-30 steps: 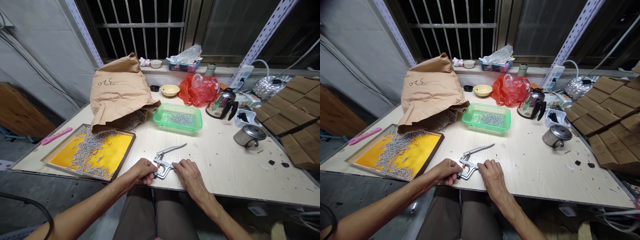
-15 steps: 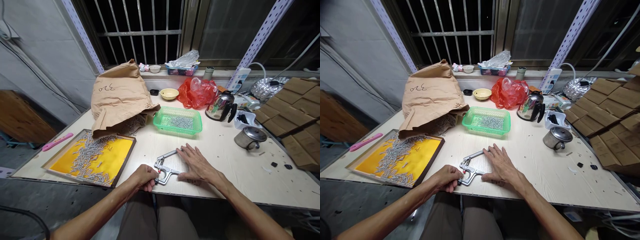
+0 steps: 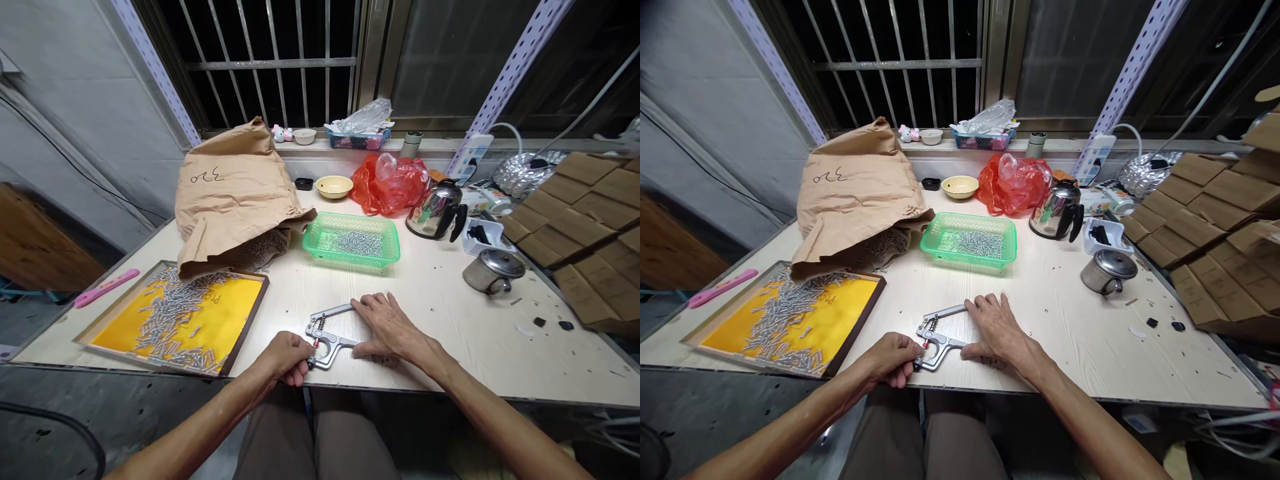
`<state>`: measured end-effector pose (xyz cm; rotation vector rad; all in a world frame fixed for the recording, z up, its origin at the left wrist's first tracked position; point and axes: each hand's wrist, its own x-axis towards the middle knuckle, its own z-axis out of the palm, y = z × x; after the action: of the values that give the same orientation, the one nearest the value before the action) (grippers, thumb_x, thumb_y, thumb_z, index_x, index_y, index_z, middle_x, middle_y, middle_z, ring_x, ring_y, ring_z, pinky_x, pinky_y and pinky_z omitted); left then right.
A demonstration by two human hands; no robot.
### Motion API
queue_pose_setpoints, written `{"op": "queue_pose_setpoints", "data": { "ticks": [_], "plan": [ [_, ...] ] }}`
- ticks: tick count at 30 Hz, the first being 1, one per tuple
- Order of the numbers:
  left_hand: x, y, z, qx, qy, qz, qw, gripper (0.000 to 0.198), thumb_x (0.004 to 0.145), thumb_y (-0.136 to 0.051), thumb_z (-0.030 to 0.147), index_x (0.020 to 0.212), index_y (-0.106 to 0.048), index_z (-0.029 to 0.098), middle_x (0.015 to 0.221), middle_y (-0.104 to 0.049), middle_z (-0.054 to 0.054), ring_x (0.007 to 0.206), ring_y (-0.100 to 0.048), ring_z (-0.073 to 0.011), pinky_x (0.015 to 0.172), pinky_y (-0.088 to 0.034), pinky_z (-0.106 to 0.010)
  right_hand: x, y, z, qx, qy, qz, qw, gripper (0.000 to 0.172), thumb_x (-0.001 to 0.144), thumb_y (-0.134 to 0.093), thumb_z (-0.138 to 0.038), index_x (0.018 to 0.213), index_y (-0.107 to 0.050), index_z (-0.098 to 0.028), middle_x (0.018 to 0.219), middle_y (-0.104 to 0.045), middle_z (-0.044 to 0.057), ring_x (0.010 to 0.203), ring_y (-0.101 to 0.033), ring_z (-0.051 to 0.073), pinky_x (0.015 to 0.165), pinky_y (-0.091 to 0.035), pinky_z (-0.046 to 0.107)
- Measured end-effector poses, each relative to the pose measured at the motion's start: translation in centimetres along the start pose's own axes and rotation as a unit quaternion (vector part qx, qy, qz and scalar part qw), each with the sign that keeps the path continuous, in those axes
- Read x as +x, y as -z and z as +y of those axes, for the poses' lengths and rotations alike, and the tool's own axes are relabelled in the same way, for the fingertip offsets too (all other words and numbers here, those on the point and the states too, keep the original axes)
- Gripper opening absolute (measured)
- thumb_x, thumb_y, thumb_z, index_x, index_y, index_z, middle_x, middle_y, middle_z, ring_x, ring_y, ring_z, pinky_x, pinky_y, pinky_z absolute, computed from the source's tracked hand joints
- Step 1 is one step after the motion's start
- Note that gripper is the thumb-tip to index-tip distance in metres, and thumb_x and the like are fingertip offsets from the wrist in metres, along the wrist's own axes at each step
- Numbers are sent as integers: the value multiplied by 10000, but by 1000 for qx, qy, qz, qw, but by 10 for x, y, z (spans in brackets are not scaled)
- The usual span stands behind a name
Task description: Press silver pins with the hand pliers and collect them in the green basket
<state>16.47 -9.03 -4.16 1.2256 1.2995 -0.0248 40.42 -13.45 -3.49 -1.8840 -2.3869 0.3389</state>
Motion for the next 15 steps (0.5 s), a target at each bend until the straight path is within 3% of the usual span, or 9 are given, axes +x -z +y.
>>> {"op": "queue_pose_setpoints", "data": {
  "ticks": [11,15],
  "plan": [
    [-5,-6,-4,-27,-25,21,999,530,578,-599,670,715,-505,166,469,-554,36,351,-517,-101,348,-321,-188,-2,-3,-7,-33,1,16,999,686,616,-702,-589,1154,-544,-195,1016,-561,82,940,-464,255,942,-273,486],
    [-9,-6,-9,-12,-34,43,998,450,683,-547,612,759,-517,170,499,-557,32,378,-523,-113,385,-355,-210,-7,-3,-13,-38,-4,21,999,460,682,-693,-509,998,-585,-191,963,-563,69,898,-476,228,859,-337,398]
  ]
}}
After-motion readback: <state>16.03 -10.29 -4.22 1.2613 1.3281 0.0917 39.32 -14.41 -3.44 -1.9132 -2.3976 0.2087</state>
